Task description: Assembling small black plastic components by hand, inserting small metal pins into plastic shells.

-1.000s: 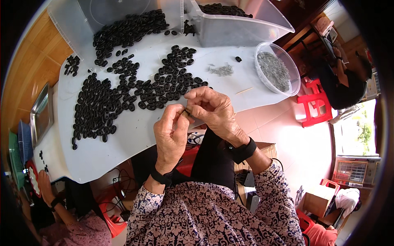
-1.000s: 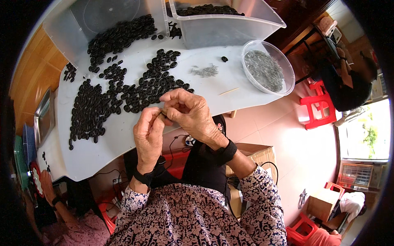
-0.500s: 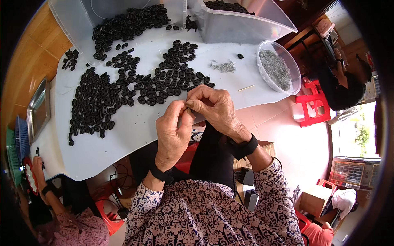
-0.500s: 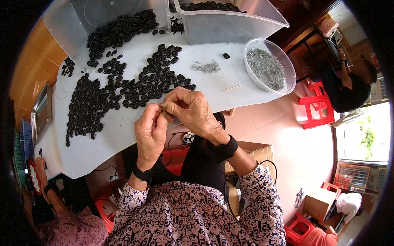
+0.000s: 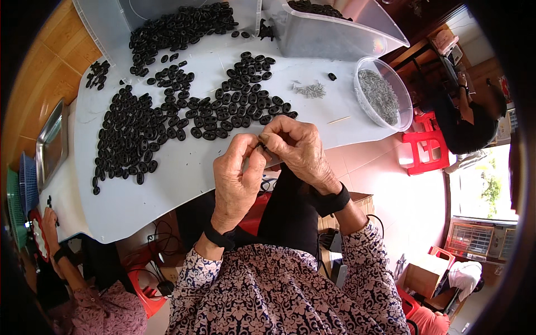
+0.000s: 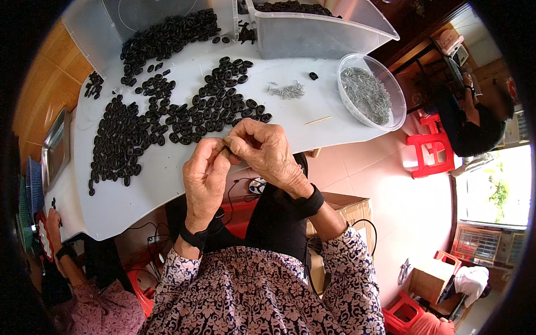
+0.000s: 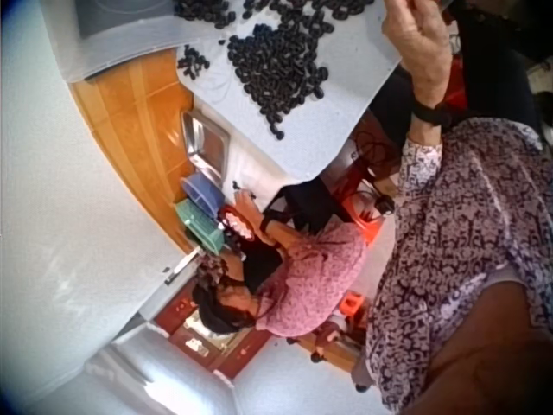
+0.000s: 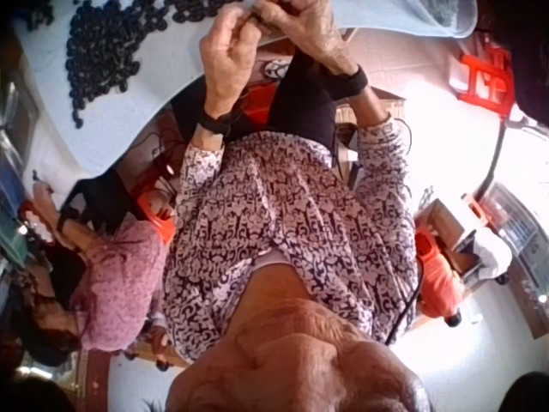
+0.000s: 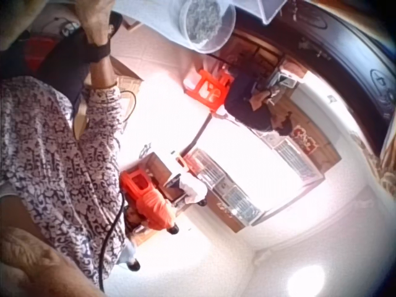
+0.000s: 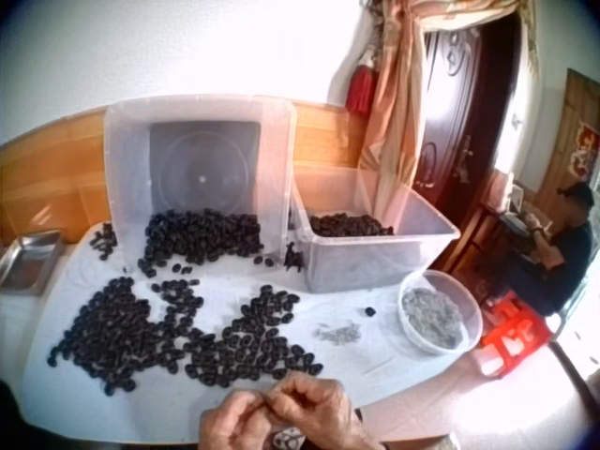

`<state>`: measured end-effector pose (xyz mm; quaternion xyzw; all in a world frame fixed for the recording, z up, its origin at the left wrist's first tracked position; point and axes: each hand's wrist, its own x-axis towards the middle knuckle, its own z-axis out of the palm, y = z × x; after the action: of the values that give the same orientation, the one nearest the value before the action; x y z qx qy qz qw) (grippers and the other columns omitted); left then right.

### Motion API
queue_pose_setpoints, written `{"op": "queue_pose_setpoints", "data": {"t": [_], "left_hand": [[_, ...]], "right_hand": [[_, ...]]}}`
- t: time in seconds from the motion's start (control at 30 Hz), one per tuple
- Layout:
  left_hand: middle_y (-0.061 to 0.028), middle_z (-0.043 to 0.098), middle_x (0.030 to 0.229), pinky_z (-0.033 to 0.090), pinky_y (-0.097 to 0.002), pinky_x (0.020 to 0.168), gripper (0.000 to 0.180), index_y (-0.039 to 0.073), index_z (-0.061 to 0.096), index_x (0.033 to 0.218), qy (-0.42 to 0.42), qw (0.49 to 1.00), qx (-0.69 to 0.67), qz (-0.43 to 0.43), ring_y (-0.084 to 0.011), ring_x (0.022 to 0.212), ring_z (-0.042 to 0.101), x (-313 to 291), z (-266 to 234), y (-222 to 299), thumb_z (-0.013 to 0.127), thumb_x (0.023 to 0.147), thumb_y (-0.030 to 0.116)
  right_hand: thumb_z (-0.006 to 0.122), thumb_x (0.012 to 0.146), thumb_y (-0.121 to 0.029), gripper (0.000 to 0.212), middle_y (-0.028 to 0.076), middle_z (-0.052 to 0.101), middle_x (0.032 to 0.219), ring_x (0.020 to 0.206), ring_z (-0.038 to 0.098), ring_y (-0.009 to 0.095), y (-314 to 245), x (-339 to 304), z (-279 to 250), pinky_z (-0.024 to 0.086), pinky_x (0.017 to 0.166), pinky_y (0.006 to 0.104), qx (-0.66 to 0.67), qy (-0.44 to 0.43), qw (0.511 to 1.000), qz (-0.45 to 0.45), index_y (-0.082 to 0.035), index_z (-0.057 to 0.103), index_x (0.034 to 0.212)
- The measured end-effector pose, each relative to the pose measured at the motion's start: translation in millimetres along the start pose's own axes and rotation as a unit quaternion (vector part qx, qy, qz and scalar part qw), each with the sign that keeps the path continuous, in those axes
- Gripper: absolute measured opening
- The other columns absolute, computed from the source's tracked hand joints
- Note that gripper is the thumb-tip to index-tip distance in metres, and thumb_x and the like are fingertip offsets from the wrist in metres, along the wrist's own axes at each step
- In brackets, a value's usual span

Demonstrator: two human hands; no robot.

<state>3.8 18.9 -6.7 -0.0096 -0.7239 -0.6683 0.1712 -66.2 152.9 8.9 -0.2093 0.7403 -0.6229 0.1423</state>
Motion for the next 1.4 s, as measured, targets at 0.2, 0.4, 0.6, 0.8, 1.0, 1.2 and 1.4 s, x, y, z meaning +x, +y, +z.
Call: {"op": "queue_pose_setpoints", "data": {"t": [0.2, 0.4, 0.6, 0.8, 1.0, 1.2, 1.4], "left_hand": [[-0.0058, 0.062, 0.079, 0.050, -0.0237, 0.061, 0.010, -0.001, 0.055, 0.099, 0.043, 0.997, 0.004, 0.056, -0.0086, 0.068, 0.057, -1, 1, -5, 0.053, 0.091, 0.004], [-0.0040, 0.062, 0.078, 0.050, -0.0228, 0.061, 0.008, -0.001, 0.054, 0.098, 0.028, 0.999, -0.040, -0.004, -0.0073, 0.069, 0.057, -2, 4, 1, 0.053, 0.092, 0.005], [-0.0032, 0.061, 0.076, 0.048, -0.0232, 0.058, 0.007, 0.000, 0.055, 0.097, 0.040, 0.999, -0.020, 0.014, -0.0073, 0.067, 0.056, -2, 2, -3, 0.054, 0.092, 0.004], [-0.0037, 0.062, 0.076, 0.048, -0.0228, 0.060, 0.011, -0.001, 0.056, 0.099, 0.032, 0.999, -0.006, 0.030, -0.0074, 0.067, 0.057, -2, 3, -5, 0.056, 0.093, 0.007], [-0.0075, 0.063, 0.084, 0.048, -0.0237, 0.062, 0.017, -0.001, 0.056, 0.106, 0.052, 0.997, 0.018, 0.052, -0.0114, 0.068, 0.058, -7, -3, 1, 0.056, 0.095, 0.012], [-0.0146, 0.053, 0.103, 0.041, -0.0413, 0.090, 0.026, -0.001, 0.057, 0.109, 0.087, 0.935, 0.323, 0.115, -0.0311, 0.104, 0.048, -1, -30, 0, 0.055, 0.084, -0.003], [-0.0167, 0.044, 0.119, 0.034, -0.0499, 0.101, 0.032, 0.000, 0.061, 0.107, 0.095, 0.853, 0.500, 0.116, -0.0404, 0.119, 0.037, 5, -25, 1, 0.061, 0.076, -0.007]], "right_hand": [[0.064, 0.090, -0.015, 0.016, -0.001, 0.056, 0.062, 0.058, 0.047, 0.004, -4, 3, 6, 0.042, 0.052, 0.0237, -0.077, 0.027, 0.997, -0.014, -0.001, 0.063, 0.085], [0.063, 0.092, -0.015, 0.015, -0.002, 0.059, 0.069, 0.062, 0.049, 0.004, 0, 4, 0, 0.044, 0.056, 0.0226, 0.037, -0.005, 0.997, -0.065, -0.001, 0.063, 0.088], [0.064, 0.092, -0.012, 0.013, -0.001, 0.061, 0.071, 0.065, 0.051, 0.003, 3, 0, 2, 0.044, 0.058, 0.0198, 0.075, -0.024, 0.996, -0.039, 0.001, 0.063, 0.088], [0.067, 0.091, -0.016, 0.018, -0.001, 0.060, 0.065, 0.063, 0.051, 0.002, 1, 4, -3, 0.044, 0.055, 0.0198, 0.042, -0.033, 0.998, -0.015, 0.001, 0.062, 0.084], [0.069, 0.088, -0.013, 0.015, -0.002, 0.060, 0.070, 0.065, 0.051, 0.002, 10, 2, 2, 0.044, 0.057, 0.0192, 0.061, -0.042, 0.996, -0.052, -0.001, 0.061, 0.084], [0.067, 0.087, -0.006, 0.008, -0.005, 0.056, 0.072, 0.065, 0.048, 0.000, 4, -3, 8, 0.041, 0.057, 0.0179, 0.119, -0.002, 0.989, -0.085, -0.002, 0.061, 0.085], [0.068, 0.085, -0.004, 0.008, -0.003, 0.059, 0.080, 0.072, 0.052, 0.002, 1, -7, 1, 0.045, 0.066, 0.0190, 0.061, -0.023, 0.998, -0.001, 0.000, 0.061, 0.088]]}}
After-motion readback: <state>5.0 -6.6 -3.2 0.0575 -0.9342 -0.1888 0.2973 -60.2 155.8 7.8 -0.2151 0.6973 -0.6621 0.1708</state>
